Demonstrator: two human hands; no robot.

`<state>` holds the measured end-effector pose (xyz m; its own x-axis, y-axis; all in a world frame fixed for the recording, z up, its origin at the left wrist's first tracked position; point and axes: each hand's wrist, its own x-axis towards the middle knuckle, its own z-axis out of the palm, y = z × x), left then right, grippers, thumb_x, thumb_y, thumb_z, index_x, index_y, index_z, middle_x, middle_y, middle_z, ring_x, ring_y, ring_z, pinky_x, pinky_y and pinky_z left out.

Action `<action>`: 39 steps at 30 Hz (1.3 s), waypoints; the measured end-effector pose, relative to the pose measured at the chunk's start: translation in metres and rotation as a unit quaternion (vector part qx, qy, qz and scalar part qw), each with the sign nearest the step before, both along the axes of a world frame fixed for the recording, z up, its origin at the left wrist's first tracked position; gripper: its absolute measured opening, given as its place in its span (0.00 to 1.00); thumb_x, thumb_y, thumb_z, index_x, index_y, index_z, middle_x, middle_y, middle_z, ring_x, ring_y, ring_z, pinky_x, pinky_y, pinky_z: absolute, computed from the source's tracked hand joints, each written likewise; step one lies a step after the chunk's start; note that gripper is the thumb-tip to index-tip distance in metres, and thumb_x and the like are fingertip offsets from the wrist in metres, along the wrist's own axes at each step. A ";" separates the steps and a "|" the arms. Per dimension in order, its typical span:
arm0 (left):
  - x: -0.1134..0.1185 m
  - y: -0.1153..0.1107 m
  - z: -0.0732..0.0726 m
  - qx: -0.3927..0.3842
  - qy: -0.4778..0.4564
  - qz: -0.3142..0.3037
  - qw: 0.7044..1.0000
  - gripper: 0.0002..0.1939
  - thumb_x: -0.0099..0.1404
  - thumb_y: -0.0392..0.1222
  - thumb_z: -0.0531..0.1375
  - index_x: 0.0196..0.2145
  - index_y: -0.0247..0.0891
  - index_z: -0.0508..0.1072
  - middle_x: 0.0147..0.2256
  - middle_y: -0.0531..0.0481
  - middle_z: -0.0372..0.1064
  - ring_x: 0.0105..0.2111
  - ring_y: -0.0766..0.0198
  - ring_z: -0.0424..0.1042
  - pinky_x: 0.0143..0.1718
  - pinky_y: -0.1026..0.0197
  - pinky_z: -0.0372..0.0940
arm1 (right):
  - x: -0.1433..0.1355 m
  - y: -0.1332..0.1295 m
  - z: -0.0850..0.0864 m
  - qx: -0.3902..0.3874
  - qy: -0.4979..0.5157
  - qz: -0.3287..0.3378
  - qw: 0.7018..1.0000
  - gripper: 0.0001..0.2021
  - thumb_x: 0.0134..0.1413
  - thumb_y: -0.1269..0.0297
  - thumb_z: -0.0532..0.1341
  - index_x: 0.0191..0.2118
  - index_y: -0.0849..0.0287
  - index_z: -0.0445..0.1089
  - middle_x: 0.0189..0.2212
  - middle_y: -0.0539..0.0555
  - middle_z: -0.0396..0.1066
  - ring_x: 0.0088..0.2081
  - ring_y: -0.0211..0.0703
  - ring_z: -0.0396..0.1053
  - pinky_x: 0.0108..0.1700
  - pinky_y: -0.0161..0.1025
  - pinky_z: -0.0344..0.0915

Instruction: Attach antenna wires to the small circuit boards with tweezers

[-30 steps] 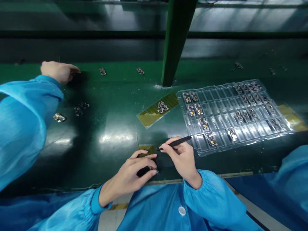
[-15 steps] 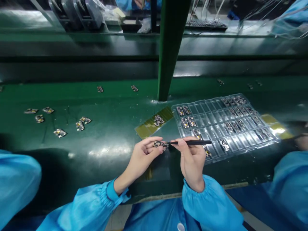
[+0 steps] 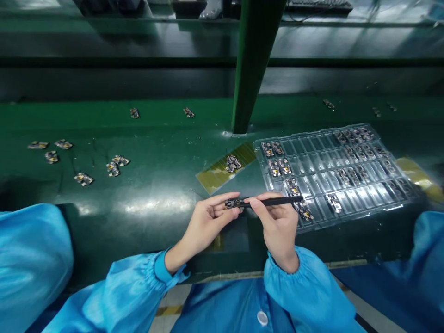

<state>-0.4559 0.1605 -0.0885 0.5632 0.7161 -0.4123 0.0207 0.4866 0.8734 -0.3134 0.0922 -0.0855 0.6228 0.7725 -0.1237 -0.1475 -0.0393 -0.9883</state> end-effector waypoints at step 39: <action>-0.004 0.005 0.005 -0.021 0.028 -0.093 0.995 0.23 0.60 0.37 0.68 0.54 0.36 0.76 0.39 0.46 0.81 0.43 0.52 0.80 0.49 0.55 0.75 | 0.008 0.000 0.000 -0.050 -0.019 0.056 0.997 0.07 0.47 0.63 0.72 0.31 0.57 0.75 0.27 0.50 0.78 0.30 0.39 0.76 0.32 0.33 0.73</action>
<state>-0.4599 0.1656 -0.0831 0.6595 0.5833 -0.4742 0.1618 0.5058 0.8473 -0.3052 0.0919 -0.0859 0.5393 0.8221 -0.1826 -0.1001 -0.1527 -0.9832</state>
